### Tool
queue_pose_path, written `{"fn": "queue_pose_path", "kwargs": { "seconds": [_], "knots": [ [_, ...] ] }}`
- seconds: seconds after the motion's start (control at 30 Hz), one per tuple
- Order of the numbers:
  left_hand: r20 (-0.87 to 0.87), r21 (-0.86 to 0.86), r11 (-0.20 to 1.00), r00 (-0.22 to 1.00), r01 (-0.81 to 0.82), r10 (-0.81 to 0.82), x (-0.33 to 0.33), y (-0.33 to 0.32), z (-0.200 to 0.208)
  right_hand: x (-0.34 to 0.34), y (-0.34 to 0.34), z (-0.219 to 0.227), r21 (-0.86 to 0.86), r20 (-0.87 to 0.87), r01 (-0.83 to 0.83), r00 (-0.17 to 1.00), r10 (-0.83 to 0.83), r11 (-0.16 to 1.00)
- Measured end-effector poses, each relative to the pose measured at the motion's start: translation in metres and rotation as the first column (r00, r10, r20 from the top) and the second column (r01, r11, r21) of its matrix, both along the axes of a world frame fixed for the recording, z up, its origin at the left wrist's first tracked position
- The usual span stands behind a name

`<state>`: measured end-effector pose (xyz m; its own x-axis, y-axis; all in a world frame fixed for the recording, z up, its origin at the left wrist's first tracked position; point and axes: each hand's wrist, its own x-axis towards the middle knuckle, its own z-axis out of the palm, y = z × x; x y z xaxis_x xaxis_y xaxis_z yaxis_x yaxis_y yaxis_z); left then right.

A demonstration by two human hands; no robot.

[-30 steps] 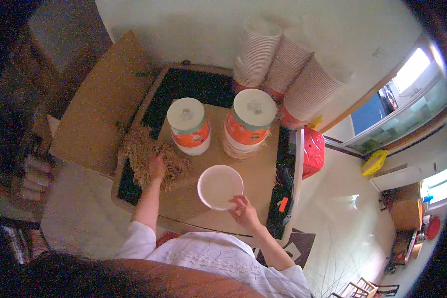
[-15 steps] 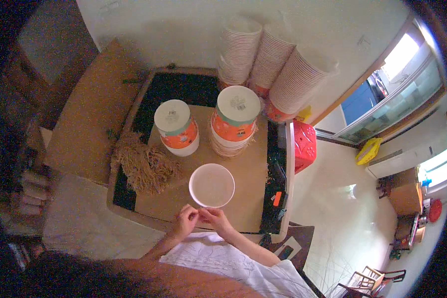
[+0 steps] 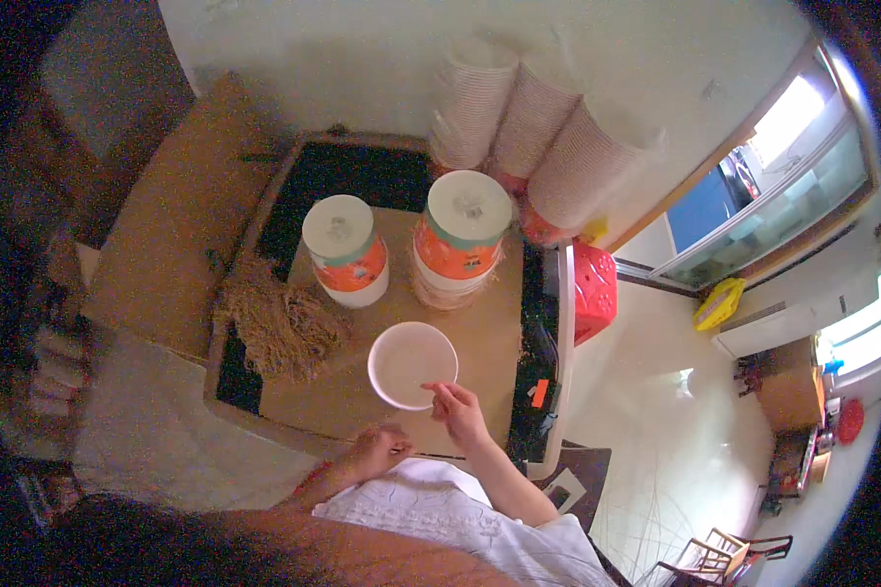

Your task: Packing plastic containers with shredded paper at a workspace.

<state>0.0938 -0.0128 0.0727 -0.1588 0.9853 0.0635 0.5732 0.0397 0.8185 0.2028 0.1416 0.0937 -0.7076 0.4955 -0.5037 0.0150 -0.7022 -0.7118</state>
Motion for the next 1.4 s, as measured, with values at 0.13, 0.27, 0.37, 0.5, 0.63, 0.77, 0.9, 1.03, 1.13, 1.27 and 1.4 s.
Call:
{"fn": "queue_pose_path", "kwargs": {
  "seconds": [0.13,0.27,0.37,0.5,0.63,0.77,0.9,1.03,1.13,1.27,1.4],
  "knots": [
    [0.071,0.184,0.967,0.983,-0.178,0.167,-0.008,0.021,-0.005,0.000,0.002,0.013,0.266,0.163,-0.151,0.980,0.110,0.952],
    [0.440,0.024,0.953,0.860,-0.301,0.261,-0.026,0.046,0.021,-0.003,0.006,0.023,0.553,0.296,-0.407,0.911,0.285,0.727],
    [0.433,0.047,0.984,0.891,-0.172,0.135,-0.033,0.051,0.038,-0.002,0.007,0.023,0.430,0.280,-0.499,0.866,0.414,0.752],
    [0.334,0.145,0.989,0.941,0.003,-0.052,-0.039,0.048,0.030,0.003,0.016,0.016,0.022,0.108,-0.590,0.804,0.585,0.807],
    [0.356,0.103,0.994,0.931,0.042,-0.076,-0.040,0.048,0.029,0.004,0.017,0.016,-0.045,0.119,-0.608,0.784,0.609,0.792],
    [0.412,-0.021,0.986,0.897,-0.167,0.160,-0.033,0.054,0.032,-0.006,0.016,0.020,0.173,0.209,-0.474,0.874,0.438,0.864],
    [0.331,0.043,0.945,0.897,-0.325,0.294,-0.034,0.056,0.003,-0.020,0.012,0.006,0.626,0.187,-0.287,0.958,0.218,0.725],
    [0.446,0.003,0.920,0.824,-0.392,0.349,-0.037,0.060,-0.014,-0.035,0.004,0.000,0.671,0.235,-0.264,0.962,0.139,0.693],
    [0.454,0.004,0.895,0.798,-0.446,0.396,-0.043,0.064,-0.030,-0.051,-0.003,-0.013,0.693,0.168,-0.131,0.986,0.018,0.709],
    [0.483,0.005,0.873,0.765,-0.489,0.426,-0.053,0.066,-0.037,-0.067,-0.005,-0.028,0.768,0.228,-0.146,0.972,-0.053,0.624],
    [0.394,-0.027,0.872,0.796,-0.490,0.459,-0.071,0.065,-0.052,-0.081,-0.005,-0.038,0.791,0.226,-0.149,0.972,-0.057,0.593]
  ]
}}
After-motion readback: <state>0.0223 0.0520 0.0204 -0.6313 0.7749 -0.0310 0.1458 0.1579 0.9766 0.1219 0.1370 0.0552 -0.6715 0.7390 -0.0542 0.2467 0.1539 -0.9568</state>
